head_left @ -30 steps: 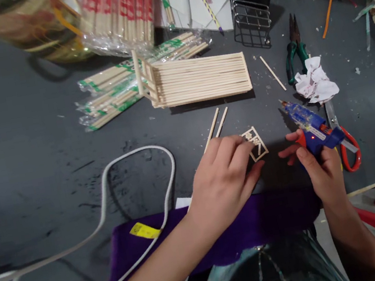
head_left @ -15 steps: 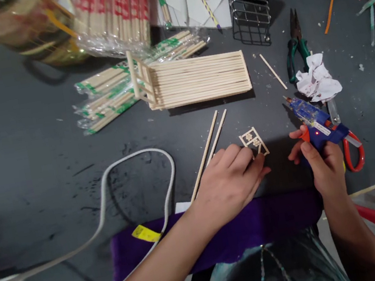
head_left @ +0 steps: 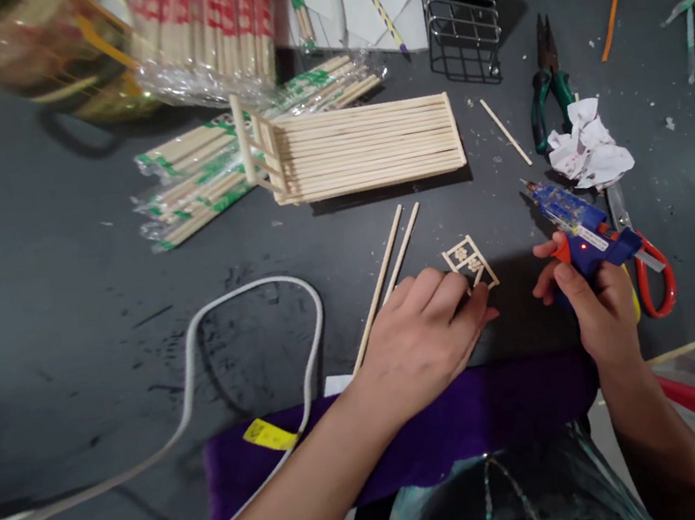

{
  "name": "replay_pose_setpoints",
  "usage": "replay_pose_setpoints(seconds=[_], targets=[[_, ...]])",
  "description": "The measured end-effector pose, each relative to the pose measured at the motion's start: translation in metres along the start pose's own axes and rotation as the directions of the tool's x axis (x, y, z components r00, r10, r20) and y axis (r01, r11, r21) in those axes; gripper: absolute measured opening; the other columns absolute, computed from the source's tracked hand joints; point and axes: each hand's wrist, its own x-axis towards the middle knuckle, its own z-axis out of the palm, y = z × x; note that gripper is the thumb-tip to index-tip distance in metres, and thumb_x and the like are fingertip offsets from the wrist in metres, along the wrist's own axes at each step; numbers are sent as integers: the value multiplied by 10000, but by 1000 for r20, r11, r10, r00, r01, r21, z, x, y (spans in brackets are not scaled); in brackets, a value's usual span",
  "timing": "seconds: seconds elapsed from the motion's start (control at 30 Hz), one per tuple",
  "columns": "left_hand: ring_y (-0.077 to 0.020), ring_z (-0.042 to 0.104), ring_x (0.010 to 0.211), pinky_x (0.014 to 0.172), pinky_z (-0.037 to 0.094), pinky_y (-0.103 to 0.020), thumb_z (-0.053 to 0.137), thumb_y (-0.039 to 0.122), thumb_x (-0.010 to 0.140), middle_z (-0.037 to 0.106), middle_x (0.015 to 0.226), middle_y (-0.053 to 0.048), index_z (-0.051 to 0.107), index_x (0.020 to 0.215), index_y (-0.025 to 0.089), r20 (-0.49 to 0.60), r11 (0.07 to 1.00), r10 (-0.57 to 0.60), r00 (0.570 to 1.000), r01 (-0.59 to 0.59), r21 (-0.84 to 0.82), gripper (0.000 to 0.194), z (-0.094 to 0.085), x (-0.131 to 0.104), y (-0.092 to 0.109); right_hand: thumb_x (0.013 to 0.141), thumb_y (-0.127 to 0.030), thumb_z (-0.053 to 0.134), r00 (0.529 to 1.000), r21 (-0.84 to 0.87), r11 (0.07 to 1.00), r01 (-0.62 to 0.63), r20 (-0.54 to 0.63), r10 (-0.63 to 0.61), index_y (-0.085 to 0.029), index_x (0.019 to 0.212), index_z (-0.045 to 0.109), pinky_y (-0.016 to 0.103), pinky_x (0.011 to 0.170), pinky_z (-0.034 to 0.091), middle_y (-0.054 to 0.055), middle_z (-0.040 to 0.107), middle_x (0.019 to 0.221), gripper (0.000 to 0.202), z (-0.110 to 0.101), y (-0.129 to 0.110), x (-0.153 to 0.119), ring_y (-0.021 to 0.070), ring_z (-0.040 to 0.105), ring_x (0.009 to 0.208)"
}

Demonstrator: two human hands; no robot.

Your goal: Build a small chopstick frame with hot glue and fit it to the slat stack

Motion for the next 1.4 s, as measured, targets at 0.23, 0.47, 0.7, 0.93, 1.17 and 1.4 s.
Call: replay_pose_setpoints(seconds=[0.23, 0.47, 0.7, 0.93, 1.17, 1.4], targets=[[-178, 532, 734, 647, 448, -327, 613, 160, 967, 659, 846, -35, 695, 1020, 176, -34, 997, -80, 996, 80, -11, 99, 3, 1, 0, 949, -337, 630, 999, -17, 1000, -16, 35, 17, -226, 1099, 679, 280, 567, 568, 40, 748, 949, 193, 2, 0, 1, 131, 672, 655], [-197, 525, 758, 649, 456, -335, 568, 224, 998, 640, 809, -35, 672, 873, 173, -33, 979, -197, 980, 195, -54, 170, 4, 3, 3, 954, -349, 637, 995, -4, 1000, 14, 100, -14, -230, 1086, 678, 286, 597, 598, 47, 749, 954, 182, 7, 0, 0, 168, 729, 743], [-199, 530, 766, 651, 442, -325, 578, 232, 984, 616, 782, -29, 640, 806, 186, 5, 947, -313, 950, 313, -67, 194, 4, 8, 3, 953, -324, 655, 993, 20, 999, 25, 116, -27, -235, 1093, 684, 273, 619, 618, 52, 748, 1037, 168, 8, 3, -1, 173, 750, 823], [-210, 579, 834, 713, 472, -324, 582, 265, 981, 636, 869, -38, 620, 899, 205, -18, 918, -381, 925, 376, -126, 108, 6, 5, 3, 956, -284, 650, 992, 64, 997, 38, 116, -45, -240, 1115, 677, 320, 716, 652, 52, 755, 1052, 167, 10, 2, -2, 228, 770, 977], [-314, 586, 1151, 972, 504, -437, 652, 356, 936, 599, 1332, -171, 376, 1484, 141, -37, 910, -401, 915, 394, -127, 650, 10, 5, 4, 959, -249, 655, 988, 75, 995, 62, 138, -71, -247, 1133, 679, 330, 784, 663, 42, 775, 1084, 175, 10, 4, -2, 212, 765, 1002], [-302, 599, 1028, 928, 511, -423, 638, 310, 939, 668, 1216, -165, 361, 1487, 84, -10, 927, -358, 934, 354, -121, 654, 9, 5, 6, 963, -234, 655, 987, 110, 992, 65, 139, -80, -258, 1131, 680, 317, 792, 670, 31, 776, 1089, 171, 10, 6, -3, 211, 760, 1031]])
